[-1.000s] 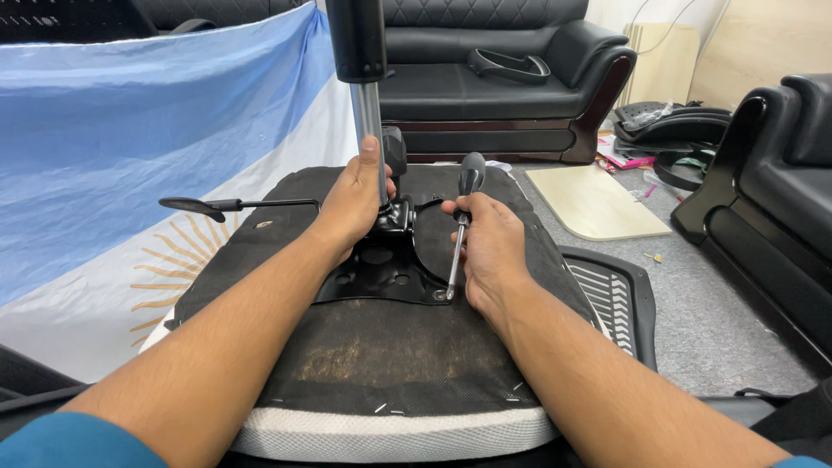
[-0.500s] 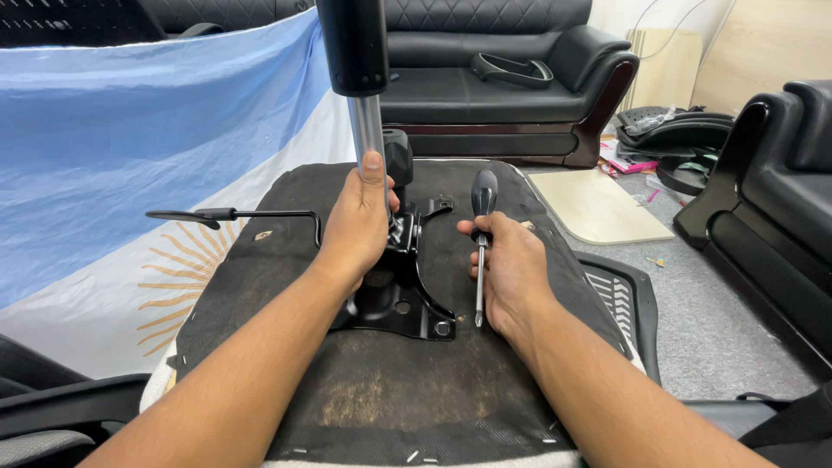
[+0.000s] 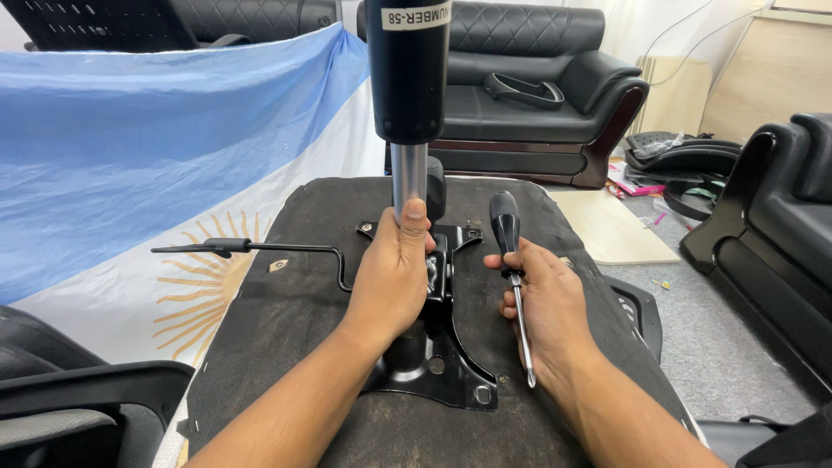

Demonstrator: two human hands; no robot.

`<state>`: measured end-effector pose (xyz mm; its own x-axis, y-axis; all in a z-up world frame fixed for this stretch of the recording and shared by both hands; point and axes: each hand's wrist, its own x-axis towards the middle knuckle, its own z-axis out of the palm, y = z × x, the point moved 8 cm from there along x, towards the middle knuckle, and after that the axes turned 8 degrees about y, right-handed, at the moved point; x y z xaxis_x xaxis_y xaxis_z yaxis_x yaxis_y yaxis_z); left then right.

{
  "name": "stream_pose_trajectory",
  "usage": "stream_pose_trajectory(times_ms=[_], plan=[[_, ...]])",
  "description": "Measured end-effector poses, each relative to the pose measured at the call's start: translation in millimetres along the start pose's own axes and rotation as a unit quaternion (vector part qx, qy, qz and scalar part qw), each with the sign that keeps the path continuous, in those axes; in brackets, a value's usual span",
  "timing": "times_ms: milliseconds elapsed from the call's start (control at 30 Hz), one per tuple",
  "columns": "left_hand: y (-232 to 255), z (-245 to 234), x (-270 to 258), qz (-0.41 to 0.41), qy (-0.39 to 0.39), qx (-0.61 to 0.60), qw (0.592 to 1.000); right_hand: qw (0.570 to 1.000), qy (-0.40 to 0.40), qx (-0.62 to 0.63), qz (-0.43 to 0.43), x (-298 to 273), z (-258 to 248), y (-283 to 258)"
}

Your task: The person uses a screwdriver to attach a gas lift cylinder to the underside of an office chair seat and then secures the five-star base to the cylinder. The person works on the floor with the chair seat upside down.

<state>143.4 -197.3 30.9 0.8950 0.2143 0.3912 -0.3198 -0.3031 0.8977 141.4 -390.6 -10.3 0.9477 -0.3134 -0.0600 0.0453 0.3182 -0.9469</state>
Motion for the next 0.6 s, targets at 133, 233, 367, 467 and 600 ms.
stream_pose_trajectory(times_ms=[133,233,367,467,600], plan=[[0,1,1,-0.006,-0.007,0.002,1.0,1.0,-0.021,-0.009,-0.017,-2,11,-7],[-1,1,5,-0.002,-0.01,-0.006,1.0,0.999,-0.033,0.014,-0.017,0,21,-7],[-5,-8,8,0.008,-0.025,-0.022,0.999,0.998,-0.035,0.058,0.012,2,32,-1],[-5,-12,9,0.037,-0.038,-0.05,0.997,0.995,-0.043,0.087,0.033,3,38,5],[-2,-15,9,0.089,-0.042,-0.045,0.994,0.989,-0.069,0.131,0.031,14,52,3]])
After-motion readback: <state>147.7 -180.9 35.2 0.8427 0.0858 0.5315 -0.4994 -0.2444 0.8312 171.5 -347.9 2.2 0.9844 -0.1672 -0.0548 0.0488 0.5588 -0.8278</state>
